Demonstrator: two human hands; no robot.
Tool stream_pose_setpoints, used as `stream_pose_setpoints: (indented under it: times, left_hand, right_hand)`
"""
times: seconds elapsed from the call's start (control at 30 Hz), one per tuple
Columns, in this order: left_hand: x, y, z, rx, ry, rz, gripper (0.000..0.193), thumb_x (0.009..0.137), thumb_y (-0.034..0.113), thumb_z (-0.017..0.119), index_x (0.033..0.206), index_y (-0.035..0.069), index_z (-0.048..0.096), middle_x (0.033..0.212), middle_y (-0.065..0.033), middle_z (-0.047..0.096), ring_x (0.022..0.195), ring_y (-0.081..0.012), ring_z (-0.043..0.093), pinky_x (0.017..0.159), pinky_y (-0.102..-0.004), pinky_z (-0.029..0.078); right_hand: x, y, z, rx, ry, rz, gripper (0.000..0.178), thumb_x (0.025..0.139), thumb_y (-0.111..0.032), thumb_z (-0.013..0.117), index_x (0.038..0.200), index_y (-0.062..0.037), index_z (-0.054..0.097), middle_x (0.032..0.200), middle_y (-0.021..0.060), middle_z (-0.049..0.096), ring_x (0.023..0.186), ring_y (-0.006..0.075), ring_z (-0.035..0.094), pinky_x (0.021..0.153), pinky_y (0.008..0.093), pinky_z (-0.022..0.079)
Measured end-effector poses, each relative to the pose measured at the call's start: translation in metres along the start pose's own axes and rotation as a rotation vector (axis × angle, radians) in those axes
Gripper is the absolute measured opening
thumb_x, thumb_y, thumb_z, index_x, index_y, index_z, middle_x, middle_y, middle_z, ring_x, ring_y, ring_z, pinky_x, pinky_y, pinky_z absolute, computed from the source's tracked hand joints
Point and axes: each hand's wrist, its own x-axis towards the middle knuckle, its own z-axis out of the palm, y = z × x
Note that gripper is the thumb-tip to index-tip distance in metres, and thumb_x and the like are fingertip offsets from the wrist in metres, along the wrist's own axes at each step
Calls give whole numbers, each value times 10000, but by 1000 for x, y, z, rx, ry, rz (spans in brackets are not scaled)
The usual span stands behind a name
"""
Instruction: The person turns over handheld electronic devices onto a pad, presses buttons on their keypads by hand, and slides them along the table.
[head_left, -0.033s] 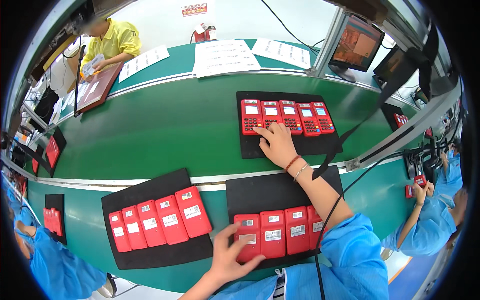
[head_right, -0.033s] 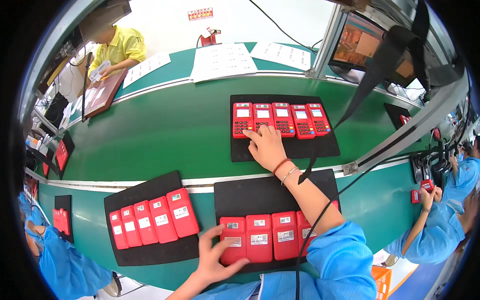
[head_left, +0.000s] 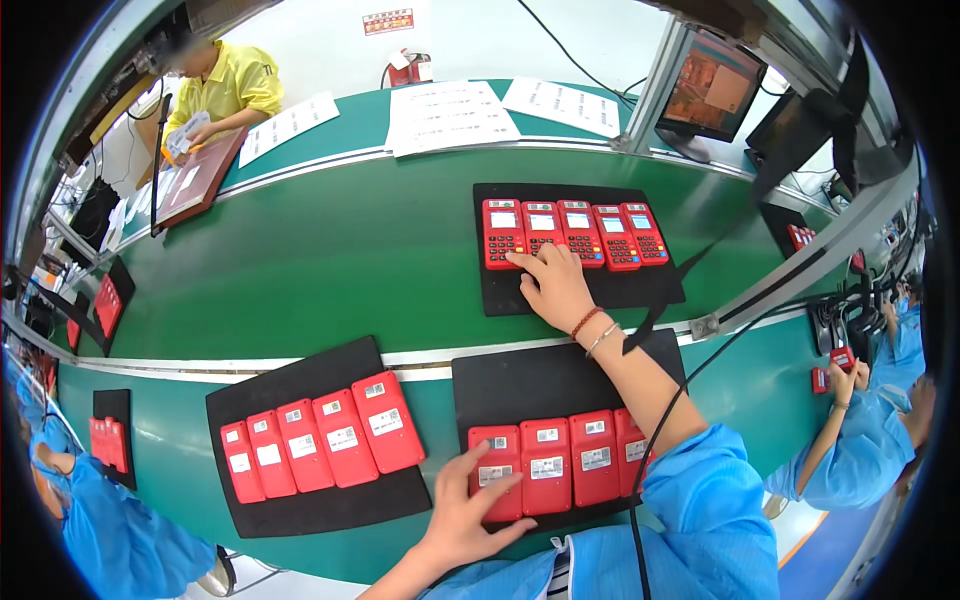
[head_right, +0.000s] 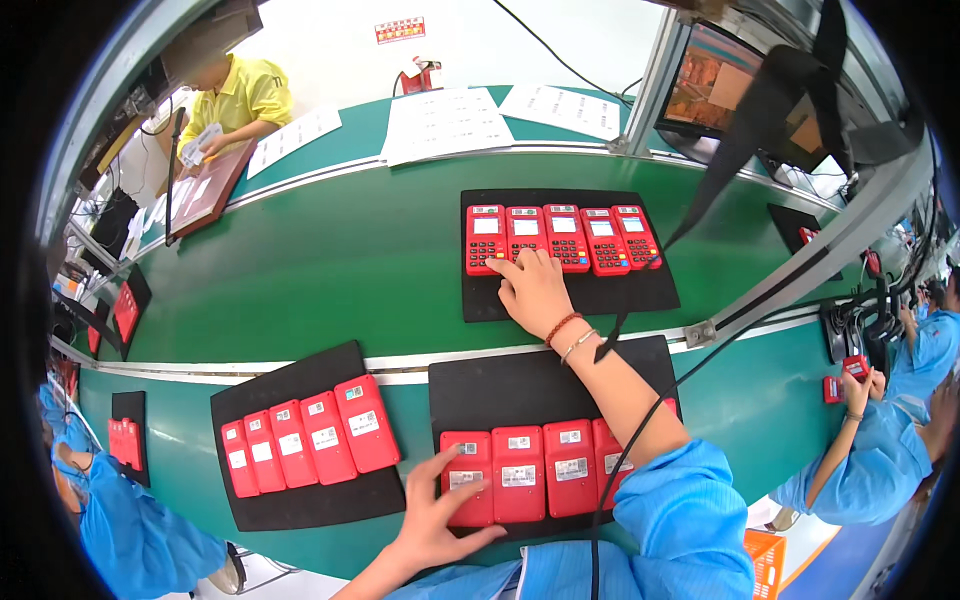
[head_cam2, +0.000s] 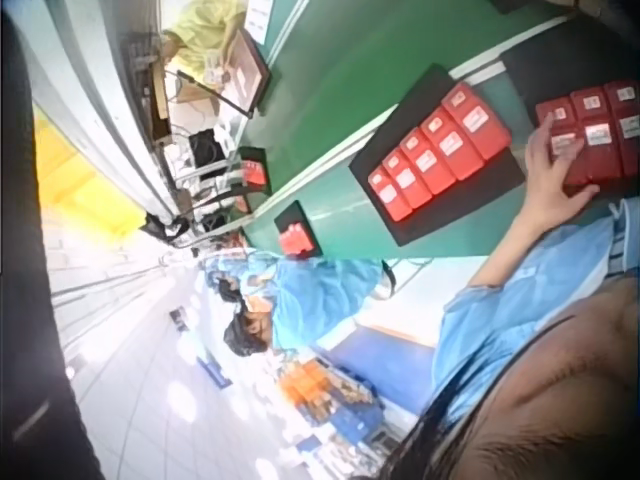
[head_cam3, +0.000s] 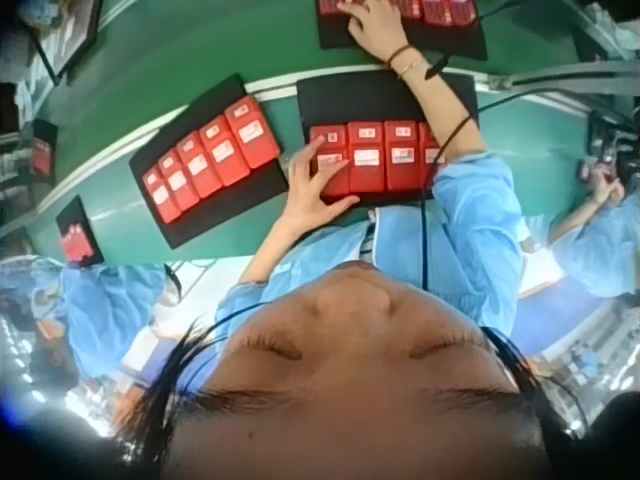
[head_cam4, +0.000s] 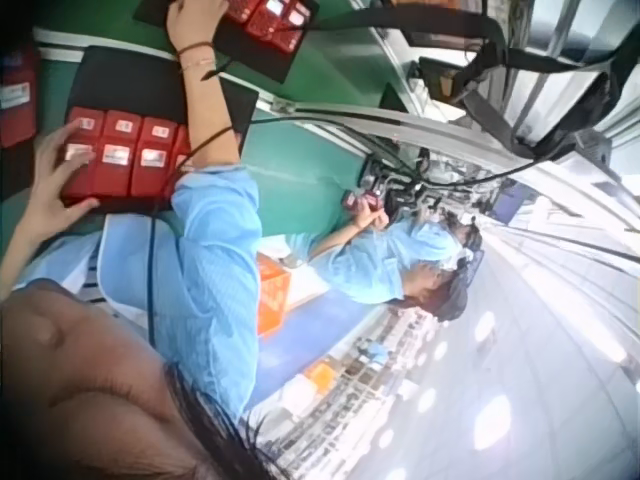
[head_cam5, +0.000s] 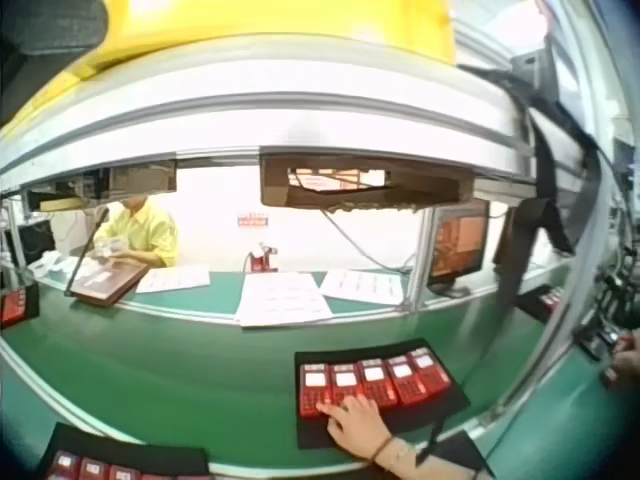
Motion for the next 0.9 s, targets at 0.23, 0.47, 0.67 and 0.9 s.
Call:
stream_pose_setpoints:
  times: [0.23, 0.47, 0.67, 0.9]
  left_hand:
    - [-27, -12, 15, -90, 112, -4, 671, 741, 263, 913, 1328, 78, 647, 1489, -248, 483, 1343, -449, 517, 1098, -505, 457]
    - [-50, -17, 16, -585, 147, -408, 625, 1005, 96, 626, 1568, -18, 380, 1409, -238, 588, 1251, -265, 636, 1023, -380, 536]
    - [-40, -26, 11, -206, 233, -163, 575, 893, 79, 736, 1437, 29, 559, 1399, -210, 552, 1283, -359, 571, 1089, -426, 476]
    - [-36, -21, 31, -127, 276, -105, 686, 870, 223, 808, 1485, 114, 523, 1560, -262, 356, 1406, -448, 433, 1147, -525, 411]
  right_hand:
    - [-62, -82, -93, 429, 21, 60, 408, 872, -82, 742, 1267, -53, 648, 1207, 145, 655, 1163, 347, 600, 1007, 431, 488]
    - [-193, -194, -145, 224, -244, 219, 658, 754, -273, 875, 1336, -82, 637, 1522, 259, 455, 1371, 465, 466, 1115, 540, 420]
    - [-206, -175, -143, 385, 25, 415, 503, 874, 34, 636, 1376, 33, 597, 1250, 224, 679, 957, 355, 688, 870, 395, 556]
    - [-233, -148, -133, 291, -143, 201, 600, 891, 4, 674, 1472, -15, 527, 1384, 214, 595, 1237, 324, 605, 1045, 430, 485]
